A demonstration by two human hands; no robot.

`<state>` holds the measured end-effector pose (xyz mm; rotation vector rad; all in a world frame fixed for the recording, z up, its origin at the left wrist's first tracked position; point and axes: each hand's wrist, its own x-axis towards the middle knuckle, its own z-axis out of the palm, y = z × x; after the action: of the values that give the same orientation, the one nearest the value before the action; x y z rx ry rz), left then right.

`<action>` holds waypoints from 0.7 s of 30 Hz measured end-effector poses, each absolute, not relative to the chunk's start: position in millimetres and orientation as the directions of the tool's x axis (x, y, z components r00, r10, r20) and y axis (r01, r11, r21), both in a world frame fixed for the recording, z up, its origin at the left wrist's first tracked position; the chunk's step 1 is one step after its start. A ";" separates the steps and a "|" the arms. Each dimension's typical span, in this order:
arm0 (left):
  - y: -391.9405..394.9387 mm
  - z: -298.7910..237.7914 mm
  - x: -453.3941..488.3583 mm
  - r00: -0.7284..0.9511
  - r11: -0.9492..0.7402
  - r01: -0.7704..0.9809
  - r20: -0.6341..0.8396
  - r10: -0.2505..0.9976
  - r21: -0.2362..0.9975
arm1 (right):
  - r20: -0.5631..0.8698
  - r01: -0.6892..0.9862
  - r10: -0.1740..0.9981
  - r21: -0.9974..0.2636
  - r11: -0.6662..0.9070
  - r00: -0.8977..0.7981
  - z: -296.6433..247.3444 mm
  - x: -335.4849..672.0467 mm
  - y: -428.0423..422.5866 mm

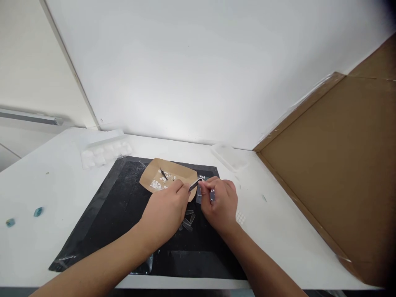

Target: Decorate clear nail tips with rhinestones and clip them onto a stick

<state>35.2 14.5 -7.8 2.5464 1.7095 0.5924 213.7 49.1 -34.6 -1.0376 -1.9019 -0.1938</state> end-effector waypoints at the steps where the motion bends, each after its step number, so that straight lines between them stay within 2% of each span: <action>1: 14.6 -7.5 34.9 0.335 -0.405 0.886 0.290 0.897 0.228 | 0.772 0.713 0.586 -0.265 0.649 -0.246 -34.8 213.2 48.9; 4: 15.1 -6.5 34.9 0.350 -0.427 0.870 0.301 0.887 0.248 | 0.741 0.674 0.578 -0.234 0.700 -0.343 -35.4 213.2 48.1; 8: 16.0 -4.5 36.4 0.327 -0.450 0.845 0.386 0.863 0.290 | 0.764 0.713 0.599 -0.281 0.643 -0.239 -34.7 218.1 50.2; 11: 16.7 -5.3 36.8 0.330 -0.461 0.834 0.394 0.858 0.305 | 0.766 0.718 0.611 -0.309 0.623 -0.200 -34.8 223.2 53.1; 18: 15.6 -5.3 34.1 0.315 -0.488 0.804 0.453 0.834 0.339 | 0.741 0.642 0.660 -0.447 0.622 -0.124 -34.1 227.5 52.5; 21: 15.5 -3.2 34.7 0.332 -0.510 0.802 0.477 0.814 0.312 | 0.721 0.602 0.690 -0.523 0.603 -0.064 -32.7 229.1 52.0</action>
<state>34.7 15.5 -3.2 2.5477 1.5446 0.9311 229.1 52.0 -32.7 -1.0624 -1.7456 0.1011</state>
